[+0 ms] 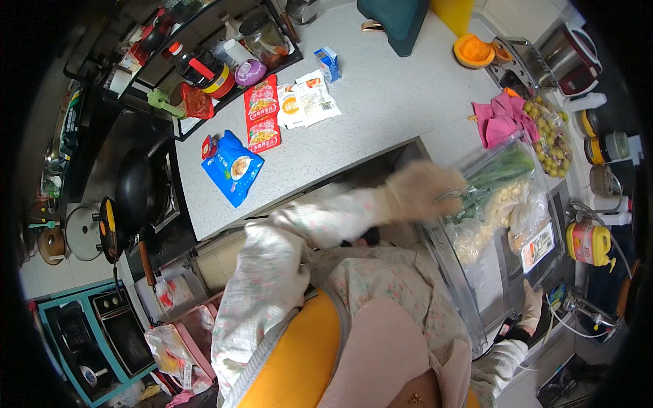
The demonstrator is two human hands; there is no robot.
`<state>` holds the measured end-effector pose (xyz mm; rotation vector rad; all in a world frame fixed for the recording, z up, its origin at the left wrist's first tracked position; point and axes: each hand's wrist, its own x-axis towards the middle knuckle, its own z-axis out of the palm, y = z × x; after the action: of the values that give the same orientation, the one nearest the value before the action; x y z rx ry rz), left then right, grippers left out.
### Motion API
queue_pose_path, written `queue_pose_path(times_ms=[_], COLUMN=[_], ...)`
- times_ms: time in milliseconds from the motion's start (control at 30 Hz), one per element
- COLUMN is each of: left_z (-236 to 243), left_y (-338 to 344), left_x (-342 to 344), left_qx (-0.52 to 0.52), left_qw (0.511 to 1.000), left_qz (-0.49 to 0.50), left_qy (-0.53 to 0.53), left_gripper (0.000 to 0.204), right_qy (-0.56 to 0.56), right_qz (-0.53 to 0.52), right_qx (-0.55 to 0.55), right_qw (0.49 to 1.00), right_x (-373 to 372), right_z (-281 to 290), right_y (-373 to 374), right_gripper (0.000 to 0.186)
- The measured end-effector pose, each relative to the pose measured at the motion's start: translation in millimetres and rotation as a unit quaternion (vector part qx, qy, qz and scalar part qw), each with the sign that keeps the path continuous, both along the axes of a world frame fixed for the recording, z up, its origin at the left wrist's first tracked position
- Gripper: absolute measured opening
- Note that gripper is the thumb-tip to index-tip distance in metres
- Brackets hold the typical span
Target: The person wipes a clear plastic drawer with a pink cloth, then places several packaged food items into it. The items include green vegetables, bread, a blue packet, and red packets. The person arranges them neatly inside the drawer.
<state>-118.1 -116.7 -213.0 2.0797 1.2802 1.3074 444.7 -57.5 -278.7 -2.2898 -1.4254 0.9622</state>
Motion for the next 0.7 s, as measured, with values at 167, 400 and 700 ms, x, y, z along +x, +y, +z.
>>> queue_pose_path(times_ms=[167,400,700], left_z=[-11,-34,-65], left_y=[2,17,-50], left_x=[-151,-238,-243], left_qx=[-0.182,-0.317,-0.123], left_qw=[0.878,0.751,0.709], left_qz=[0.426,0.564,0.687], left_qy=[0.117,0.134,0.103], left_gripper=[0.058,0.082,0.082], right_qy=[0.179,0.204,0.200], right_qz=[-0.164,-0.168,-0.166], right_qx=[-0.014,0.022,0.034], right_qw=[0.970,0.964,0.965], right_x=[15,30,35], right_z=[-25,-40,-42], right_y=[-6,-3,-6], right_gripper=[0.058,0.043,0.067])
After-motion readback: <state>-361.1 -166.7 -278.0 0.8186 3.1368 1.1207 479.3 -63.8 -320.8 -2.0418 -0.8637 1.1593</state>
